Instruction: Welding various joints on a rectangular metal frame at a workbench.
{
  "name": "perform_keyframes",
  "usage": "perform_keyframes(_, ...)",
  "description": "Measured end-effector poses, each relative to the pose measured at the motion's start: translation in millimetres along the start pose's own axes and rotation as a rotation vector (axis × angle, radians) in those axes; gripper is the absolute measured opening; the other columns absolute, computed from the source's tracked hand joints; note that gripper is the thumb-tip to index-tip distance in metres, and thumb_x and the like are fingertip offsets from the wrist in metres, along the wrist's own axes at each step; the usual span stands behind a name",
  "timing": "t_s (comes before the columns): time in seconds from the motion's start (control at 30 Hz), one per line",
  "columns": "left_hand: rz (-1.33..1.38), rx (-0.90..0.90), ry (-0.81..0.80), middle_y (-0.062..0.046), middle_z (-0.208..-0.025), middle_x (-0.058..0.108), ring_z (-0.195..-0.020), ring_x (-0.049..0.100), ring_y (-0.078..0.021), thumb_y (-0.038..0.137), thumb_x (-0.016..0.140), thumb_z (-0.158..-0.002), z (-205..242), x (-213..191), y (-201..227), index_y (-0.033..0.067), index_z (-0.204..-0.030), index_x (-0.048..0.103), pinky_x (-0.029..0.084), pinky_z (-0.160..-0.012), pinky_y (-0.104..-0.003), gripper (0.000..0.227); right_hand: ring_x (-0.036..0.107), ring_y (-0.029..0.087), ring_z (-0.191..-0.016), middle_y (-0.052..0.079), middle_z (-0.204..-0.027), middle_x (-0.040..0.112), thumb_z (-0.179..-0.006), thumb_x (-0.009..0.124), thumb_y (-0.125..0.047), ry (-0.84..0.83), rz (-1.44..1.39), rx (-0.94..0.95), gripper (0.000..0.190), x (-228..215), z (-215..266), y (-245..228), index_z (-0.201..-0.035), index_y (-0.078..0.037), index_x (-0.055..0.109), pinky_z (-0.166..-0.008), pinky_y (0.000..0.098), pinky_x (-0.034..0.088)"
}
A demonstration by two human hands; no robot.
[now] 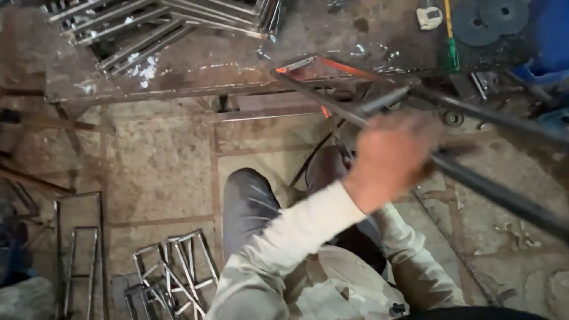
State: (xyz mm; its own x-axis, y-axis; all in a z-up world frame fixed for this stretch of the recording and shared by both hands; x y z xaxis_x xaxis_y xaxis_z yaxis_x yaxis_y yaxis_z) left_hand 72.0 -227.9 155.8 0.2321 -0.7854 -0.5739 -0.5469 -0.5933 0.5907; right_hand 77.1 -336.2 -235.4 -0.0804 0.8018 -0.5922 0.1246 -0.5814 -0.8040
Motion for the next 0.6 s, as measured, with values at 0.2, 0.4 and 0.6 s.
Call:
perform_keyframes(0.2, -0.099, -0.014, -0.220, -0.009, -0.110, 0.072, -0.104, 0.072, -0.0304, 0.017, 0.065, -0.088, 44, 85, 11, 0.0106, -0.105, 0.066, 0.053, -0.100, -0.049, 0.018, 0.069, 0.042, -0.074, 0.025, -0.082, 0.070, -0.098, 0.063, -0.046, 0.001, 0.141, 0.138, 0.047, -35, -9, -105, -0.126, -0.009, 0.067, -0.063, 0.0505, 0.050)
perform_keyframes(0.4, -0.066, -0.042, -0.125, -0.009, -0.100, 0.073, -0.094, 0.074, -0.0291, 0.020, 0.061, -0.086, 45, 81, 12, 0.0120, -0.094, 0.067, 0.051, -0.093, -0.051, 0.013, 0.066, 0.048, -0.075, 0.026, -0.087, 0.069, -0.100, 0.063, -0.046, 0.067, 0.129, 0.015, 0.051, -30, -21, -112, -0.130, -0.005, 0.063, -0.064, 0.0526, 0.049)
perform_keyframes(0.6, -0.024, -0.038, -0.266, -0.006, -0.085, 0.072, -0.075, 0.073, -0.0260, 0.031, 0.060, -0.095, 31, 66, 15, 0.0131, -0.087, 0.067, 0.053, -0.091, -0.050, 0.021, 0.068, 0.045, -0.084, 0.027, -0.093, 0.070, -0.101, 0.064, -0.044, 0.037, 0.154, 0.045, 0.049, -30, -20, -111, -0.127, -0.002, 0.064, -0.071, 0.0481, 0.050)
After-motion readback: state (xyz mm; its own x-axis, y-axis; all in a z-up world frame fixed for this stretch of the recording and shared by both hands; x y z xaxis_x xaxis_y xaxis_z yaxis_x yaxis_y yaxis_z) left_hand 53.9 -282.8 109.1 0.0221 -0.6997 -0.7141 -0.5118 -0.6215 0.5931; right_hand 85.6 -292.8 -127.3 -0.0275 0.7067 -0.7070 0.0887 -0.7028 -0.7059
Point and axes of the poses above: each hand's wrist, its own z-axis away from the middle knuckle, its own x-axis out of the palm, y = z × x, the point moved 9 cm from there along -z, towards the middle knuckle
